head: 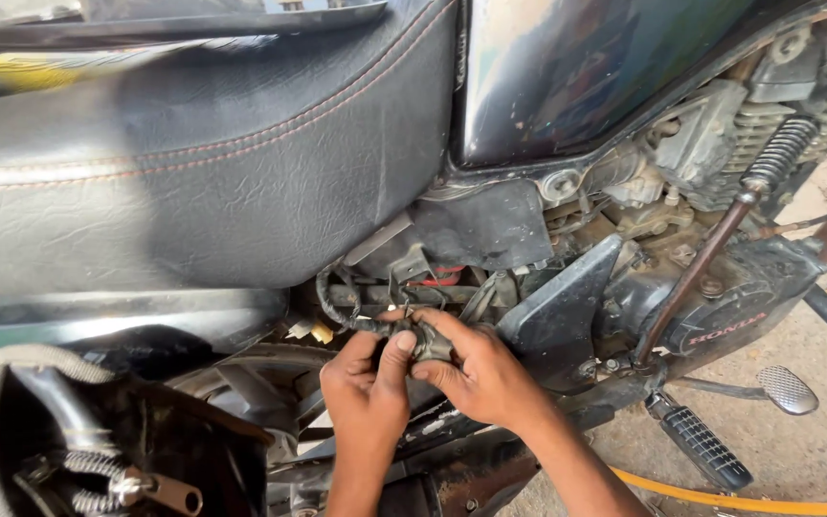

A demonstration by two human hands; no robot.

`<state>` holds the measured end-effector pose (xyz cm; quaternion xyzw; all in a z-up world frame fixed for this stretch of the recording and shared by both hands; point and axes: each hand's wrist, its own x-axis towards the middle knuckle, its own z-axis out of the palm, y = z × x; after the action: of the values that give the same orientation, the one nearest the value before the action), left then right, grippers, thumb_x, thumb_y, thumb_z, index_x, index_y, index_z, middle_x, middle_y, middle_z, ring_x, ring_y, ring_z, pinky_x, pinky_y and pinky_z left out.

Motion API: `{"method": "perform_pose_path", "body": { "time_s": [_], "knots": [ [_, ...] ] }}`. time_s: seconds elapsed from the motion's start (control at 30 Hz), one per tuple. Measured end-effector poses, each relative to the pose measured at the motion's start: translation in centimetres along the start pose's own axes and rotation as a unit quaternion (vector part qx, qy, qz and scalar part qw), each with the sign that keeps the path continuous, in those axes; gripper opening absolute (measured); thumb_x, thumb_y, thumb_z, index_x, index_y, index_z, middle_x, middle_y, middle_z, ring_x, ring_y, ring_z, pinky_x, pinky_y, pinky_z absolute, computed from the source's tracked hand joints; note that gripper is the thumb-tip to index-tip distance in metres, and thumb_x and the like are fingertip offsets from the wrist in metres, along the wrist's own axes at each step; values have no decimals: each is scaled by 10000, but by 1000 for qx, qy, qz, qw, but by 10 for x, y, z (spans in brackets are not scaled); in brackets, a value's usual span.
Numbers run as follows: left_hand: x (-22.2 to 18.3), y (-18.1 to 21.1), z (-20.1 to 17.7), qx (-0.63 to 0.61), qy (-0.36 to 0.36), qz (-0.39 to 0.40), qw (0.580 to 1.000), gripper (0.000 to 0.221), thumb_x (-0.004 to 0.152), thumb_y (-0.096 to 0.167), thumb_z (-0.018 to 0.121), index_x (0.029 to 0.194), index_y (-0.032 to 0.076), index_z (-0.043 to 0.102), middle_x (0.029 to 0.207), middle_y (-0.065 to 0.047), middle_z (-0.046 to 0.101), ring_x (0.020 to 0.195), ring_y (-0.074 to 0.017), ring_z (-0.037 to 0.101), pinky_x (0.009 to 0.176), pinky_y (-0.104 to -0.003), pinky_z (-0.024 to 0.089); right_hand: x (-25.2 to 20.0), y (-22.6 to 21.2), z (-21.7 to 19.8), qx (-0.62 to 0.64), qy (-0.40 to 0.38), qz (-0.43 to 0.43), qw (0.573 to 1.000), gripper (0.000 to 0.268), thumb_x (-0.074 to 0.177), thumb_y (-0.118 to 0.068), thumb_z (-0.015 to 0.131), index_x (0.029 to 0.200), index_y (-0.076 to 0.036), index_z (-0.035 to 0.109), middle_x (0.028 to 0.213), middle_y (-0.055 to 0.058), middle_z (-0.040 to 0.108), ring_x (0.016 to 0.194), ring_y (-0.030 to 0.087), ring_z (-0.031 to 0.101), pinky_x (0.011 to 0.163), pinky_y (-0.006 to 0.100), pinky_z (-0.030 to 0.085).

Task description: Repairing or testing the electrical wiring and connectors on a motorcycle.

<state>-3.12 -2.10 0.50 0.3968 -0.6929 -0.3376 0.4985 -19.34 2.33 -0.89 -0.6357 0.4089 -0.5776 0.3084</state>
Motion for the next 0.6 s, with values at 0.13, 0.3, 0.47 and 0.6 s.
{"method": "perform_pose_path", "body": {
  "time_s": [0.13, 0.3, 0.47, 0.6],
  "knots": [
    [-3, 53, -4, -5, -1, 151, 989, 166, 933, 77, 736, 1016, -65, 759, 889, -137, 701, 795, -160, 614, 725, -318, 488, 0, 10, -1, 136, -15, -2, 991, 690, 902, -202, 765, 1467, 37, 448, 1161, 78, 710, 1014, 90, 645, 845, 260, 550],
    [-10, 14, 7, 0, 18, 208, 978, 159, 925, 63, 720, 977, -83, 685, 948, -41, 663, 896, -106, 609, 784, -269, 489, -4, 14, -4, 163, -26, -5, 986, 683, 919, -189, 756, 1478, 45, 441, 1157, 74, 695, 1024, 89, 642, 861, 259, 544],
    [-12, 25, 11, -170, 47, -24, 984, 125, 940, -6, 763, 962, -100, 682, 809, -92, 605, 760, -135, 507, 657, -293, 438, -7, 14, -3, 142, -34, 32, 989, 681, 906, -168, 747, 1494, 28, 466, 1041, 69, 710, 848, 98, 636, 736, 261, 540],
    [-14, 41, 3, -151, 36, 87, 984, 185, 899, -20, 735, 1080, -56, 730, 960, -66, 737, 884, -90, 636, 787, -234, 527, -6, 7, 5, 143, 1, -47, 989, 654, 929, -164, 753, 1476, 48, 464, 1092, 46, 694, 919, 71, 623, 803, 237, 532]
  ]
}}
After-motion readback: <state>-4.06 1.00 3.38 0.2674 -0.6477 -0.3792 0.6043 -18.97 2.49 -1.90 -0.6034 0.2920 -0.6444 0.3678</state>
